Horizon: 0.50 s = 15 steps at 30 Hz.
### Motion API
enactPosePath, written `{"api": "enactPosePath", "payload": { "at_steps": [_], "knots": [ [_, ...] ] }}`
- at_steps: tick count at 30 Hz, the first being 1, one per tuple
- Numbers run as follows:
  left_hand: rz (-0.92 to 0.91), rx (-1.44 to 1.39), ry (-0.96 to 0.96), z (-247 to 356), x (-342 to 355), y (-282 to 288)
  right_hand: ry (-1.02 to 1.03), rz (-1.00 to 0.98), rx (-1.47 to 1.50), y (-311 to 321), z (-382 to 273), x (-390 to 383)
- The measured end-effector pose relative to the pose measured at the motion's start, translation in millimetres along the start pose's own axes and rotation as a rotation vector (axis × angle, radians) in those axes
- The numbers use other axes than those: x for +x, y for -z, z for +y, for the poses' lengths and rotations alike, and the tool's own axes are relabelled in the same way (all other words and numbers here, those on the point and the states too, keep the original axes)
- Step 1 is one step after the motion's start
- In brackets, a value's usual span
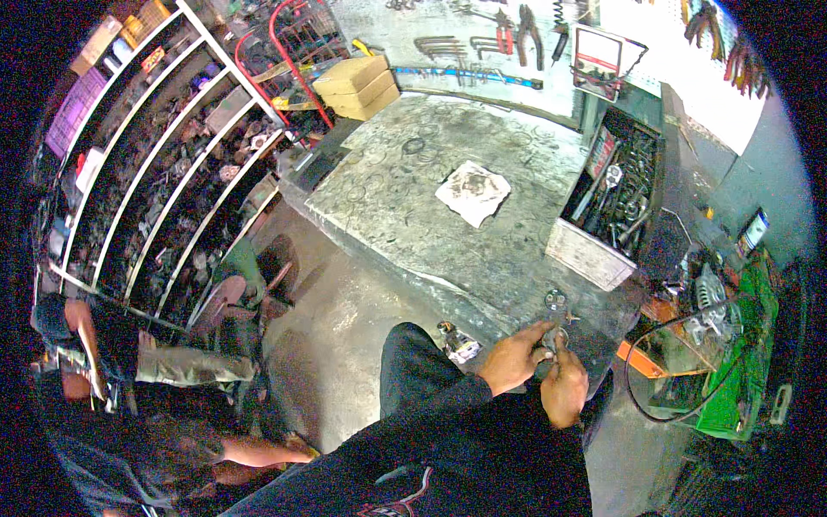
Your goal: The person uses a small metal tool to scrape and clean the interior of a cylindrical mechanical part held in their left hand. They rotate the part to access different areas and continue scraping the inner surface throughout the clip.
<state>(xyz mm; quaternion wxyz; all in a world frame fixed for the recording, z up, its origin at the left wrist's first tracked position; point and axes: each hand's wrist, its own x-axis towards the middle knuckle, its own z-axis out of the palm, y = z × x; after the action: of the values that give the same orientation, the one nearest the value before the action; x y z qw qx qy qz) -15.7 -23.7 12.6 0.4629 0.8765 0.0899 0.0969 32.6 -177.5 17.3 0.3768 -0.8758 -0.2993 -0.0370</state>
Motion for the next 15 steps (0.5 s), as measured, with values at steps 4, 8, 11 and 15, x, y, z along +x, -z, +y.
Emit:
{"api": "enactPosePath", "payload": {
  "at_steps": [4,8,11,15],
  "knots": [
    [0.054,-0.031,-0.032,2,-6,-7,-0.116,-0.129,-0.085,28,-8,-51],
    [0.002,-0.092,0.116,27,3,6,0.01,-0.042,-0.18,4,6,-16],
    [0.07,-0.079,0.108,4,-2,-5,-0.007,0.003,-0.14,-1,-3,-18],
    [0.133,-0.042,0.017,-2,-8,-17,-0.077,-0.032,-0.127,16,-10,-29]
  ]
}}
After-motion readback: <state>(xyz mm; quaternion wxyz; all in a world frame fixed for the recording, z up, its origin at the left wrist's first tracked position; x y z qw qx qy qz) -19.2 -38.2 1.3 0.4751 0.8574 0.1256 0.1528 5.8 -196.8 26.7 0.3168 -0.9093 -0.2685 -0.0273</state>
